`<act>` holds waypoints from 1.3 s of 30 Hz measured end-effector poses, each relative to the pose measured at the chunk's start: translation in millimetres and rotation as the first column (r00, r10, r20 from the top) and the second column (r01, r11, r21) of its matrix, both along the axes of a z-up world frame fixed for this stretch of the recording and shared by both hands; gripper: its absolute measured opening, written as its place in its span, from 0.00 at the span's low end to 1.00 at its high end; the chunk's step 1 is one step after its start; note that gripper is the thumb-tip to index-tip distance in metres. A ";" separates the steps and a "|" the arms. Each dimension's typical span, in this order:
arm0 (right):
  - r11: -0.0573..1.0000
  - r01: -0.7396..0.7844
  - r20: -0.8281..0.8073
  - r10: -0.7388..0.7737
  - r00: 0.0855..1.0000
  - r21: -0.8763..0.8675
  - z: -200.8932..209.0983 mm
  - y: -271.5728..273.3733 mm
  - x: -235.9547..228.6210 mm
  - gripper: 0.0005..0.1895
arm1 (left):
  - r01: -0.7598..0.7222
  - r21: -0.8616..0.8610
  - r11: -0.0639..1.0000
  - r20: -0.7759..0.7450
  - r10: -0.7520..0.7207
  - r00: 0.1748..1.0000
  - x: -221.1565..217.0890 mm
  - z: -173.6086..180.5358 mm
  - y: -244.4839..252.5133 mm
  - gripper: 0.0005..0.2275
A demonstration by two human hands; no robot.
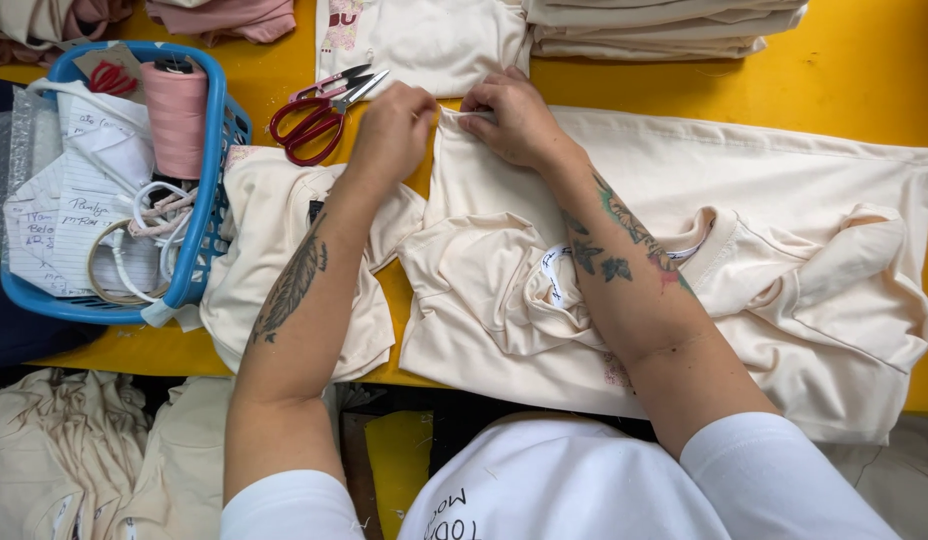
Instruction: Trimming loose threads from finished t-shirts using scissors on a production table
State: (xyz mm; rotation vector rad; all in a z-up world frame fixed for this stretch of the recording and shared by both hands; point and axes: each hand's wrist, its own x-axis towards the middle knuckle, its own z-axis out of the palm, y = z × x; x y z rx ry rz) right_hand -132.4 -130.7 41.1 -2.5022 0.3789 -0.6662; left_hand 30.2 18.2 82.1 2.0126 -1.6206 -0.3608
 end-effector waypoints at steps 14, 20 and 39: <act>0.671 -0.035 0.033 0.015 0.999 0.741 38.2 10.9 -13.2 0.08 | -0.407 -0.096 0.909 0.254 0.417 0.873 68.6 3.3 42.8 0.11; 0.626 -0.038 0.050 -0.002 0.999 0.779 42.0 10.9 -15.0 0.11 | -0.386 0.260 0.885 0.205 0.340 0.918 80.1 6.2 50.4 0.21; 0.522 -0.069 0.110 -0.047 0.993 0.850 38.5 9.4 -12.3 0.07 | 0.133 -0.076 0.988 0.292 -0.106 0.951 34.1 29.1 50.2 0.20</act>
